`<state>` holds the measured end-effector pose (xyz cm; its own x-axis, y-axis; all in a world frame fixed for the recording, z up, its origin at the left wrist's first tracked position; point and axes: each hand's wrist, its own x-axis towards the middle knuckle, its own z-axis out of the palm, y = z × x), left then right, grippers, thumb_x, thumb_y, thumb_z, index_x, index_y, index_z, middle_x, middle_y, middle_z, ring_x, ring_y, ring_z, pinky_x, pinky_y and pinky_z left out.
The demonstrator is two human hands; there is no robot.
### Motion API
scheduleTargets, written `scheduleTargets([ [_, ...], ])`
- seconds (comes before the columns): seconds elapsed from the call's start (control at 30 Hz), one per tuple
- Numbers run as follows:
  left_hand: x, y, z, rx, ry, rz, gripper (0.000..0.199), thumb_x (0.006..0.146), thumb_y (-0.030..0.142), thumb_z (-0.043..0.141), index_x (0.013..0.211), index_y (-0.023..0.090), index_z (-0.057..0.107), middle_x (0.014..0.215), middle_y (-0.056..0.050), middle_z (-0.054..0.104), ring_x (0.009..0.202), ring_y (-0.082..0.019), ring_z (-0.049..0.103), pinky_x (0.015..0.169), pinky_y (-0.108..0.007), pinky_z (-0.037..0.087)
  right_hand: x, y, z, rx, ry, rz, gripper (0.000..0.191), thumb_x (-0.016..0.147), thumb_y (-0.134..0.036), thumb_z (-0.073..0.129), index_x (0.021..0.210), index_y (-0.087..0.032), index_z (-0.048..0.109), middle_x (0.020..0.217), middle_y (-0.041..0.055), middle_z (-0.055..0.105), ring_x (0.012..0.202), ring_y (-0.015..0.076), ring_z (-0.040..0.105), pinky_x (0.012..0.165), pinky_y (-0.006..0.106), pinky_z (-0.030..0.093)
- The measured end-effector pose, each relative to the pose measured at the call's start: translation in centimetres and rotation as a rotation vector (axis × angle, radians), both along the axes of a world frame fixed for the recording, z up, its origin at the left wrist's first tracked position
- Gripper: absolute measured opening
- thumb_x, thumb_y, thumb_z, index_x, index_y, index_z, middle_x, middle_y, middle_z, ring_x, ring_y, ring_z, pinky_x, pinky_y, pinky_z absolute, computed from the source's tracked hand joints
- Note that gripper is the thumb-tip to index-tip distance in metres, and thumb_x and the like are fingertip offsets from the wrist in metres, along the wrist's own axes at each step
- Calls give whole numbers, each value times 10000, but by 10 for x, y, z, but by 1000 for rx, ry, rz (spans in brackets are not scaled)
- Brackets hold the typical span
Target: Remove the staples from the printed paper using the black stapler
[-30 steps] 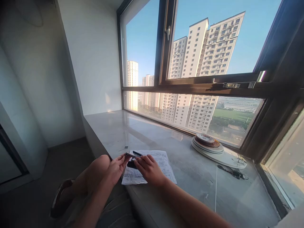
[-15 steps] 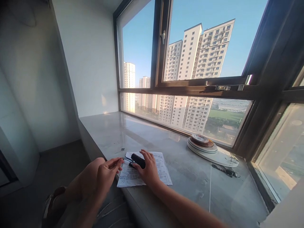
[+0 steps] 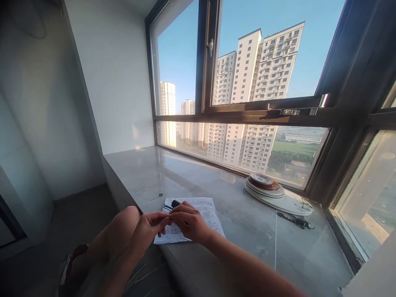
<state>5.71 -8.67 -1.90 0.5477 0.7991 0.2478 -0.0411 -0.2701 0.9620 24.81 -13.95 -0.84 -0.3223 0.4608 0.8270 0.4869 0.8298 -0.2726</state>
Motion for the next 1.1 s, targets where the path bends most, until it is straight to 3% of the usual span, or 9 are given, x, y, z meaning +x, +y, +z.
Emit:
scheduleTargets([
  [0.13, -6, 5, 1, 100, 42, 179, 503, 836, 571, 679, 1138, 173, 735, 813, -77, 750, 676, -206, 689, 530, -261, 523, 8, 4, 5, -30, 5, -64, 127, 957, -206, 623, 1024, -251, 720, 992, 59, 739, 888, 192, 662, 833, 367, 529],
  [0.2, -15, 24, -2, 237, 64, 366, 455, 876, 550, 629, 1161, 205, 715, 1005, -97, 767, 833, -241, 725, 629, -290, 572, 21, 11, 6, -66, 88, -203, 110, 953, -244, 621, 959, -242, 730, 978, 64, 742, 891, 202, 660, 834, 370, 528],
  [0.3, -27, 71, -13, 434, 219, 577, 335, 936, 465, 521, 1024, 220, 732, 1006, -87, 772, 945, -261, 722, 774, -332, 583, 57, 26, -2, -122, 208, -520, 159, 930, -310, 614, 873, -232, 741, 919, 69, 749, 875, 234, 657, 819, 389, 526],
  [0.37, -27, 105, -23, 554, 394, 540, 317, 950, 381, 467, 988, 213, 734, 1014, -95, 767, 955, -263, 716, 839, -369, 572, 88, 36, -12, -198, 215, -756, 185, 892, -333, 615, 830, -227, 753, 869, 71, 750, 853, 255, 657, 812, 404, 519],
  [0.47, -16, 139, -36, 614, 437, 472, 281, 896, 287, 532, 1078, 212, 731, 1225, -106, 712, 1174, -275, 641, 1030, -413, 493, 130, 48, -31, -384, 158, -947, 230, 861, -325, 595, 884, -207, 791, 871, 94, 751, 831, 266, 668, 820, 413, 516],
  [0.67, 1, 148, -46, 650, 740, 370, 441, 955, 270, 474, 1377, 263, 603, 1562, -77, 457, 1437, -311, 411, 1154, -520, 337, 157, 61, -58, -582, 17, -938, 289, 877, -295, 556, 1009, -242, 807, 1150, 82, 737, 1079, 316, 628, 917, 479, 496],
  [0.83, -5, 146, -45, 640, 708, 322, 385, 945, 221, 464, 1258, 276, 682, 1434, -51, 605, 1367, -276, 497, 1152, -476, 335, 155, 64, -60, -586, 22, -937, 334, 918, -280, 524, 1155, -271, 759, 1275, 69, 685, 1146, 308, 590, 950, 486, 479],
  [1.03, -9, 140, -48, 592, 560, 419, 326, 879, 153, 477, 1074, 214, 732, 1153, -97, 743, 1116, -276, 653, 990, -399, 481, 145, 55, -44, -497, 86, -964, 321, 957, -240, 465, 1086, -188, 755, 1106, 103, 728, 1009, 257, 637, 965, 427, 466],
  [1.1, -9, 137, -50, 568, 520, 447, 296, 886, 196, 493, 1056, 208, 734, 1120, -110, 752, 1064, -284, 677, 936, -387, 512, 128, 49, -33, -383, 109, -882, 321, 993, -297, 447, 1038, -202, 750, 1060, 93, 725, 995, 248, 628, 974, 422, 459],
])
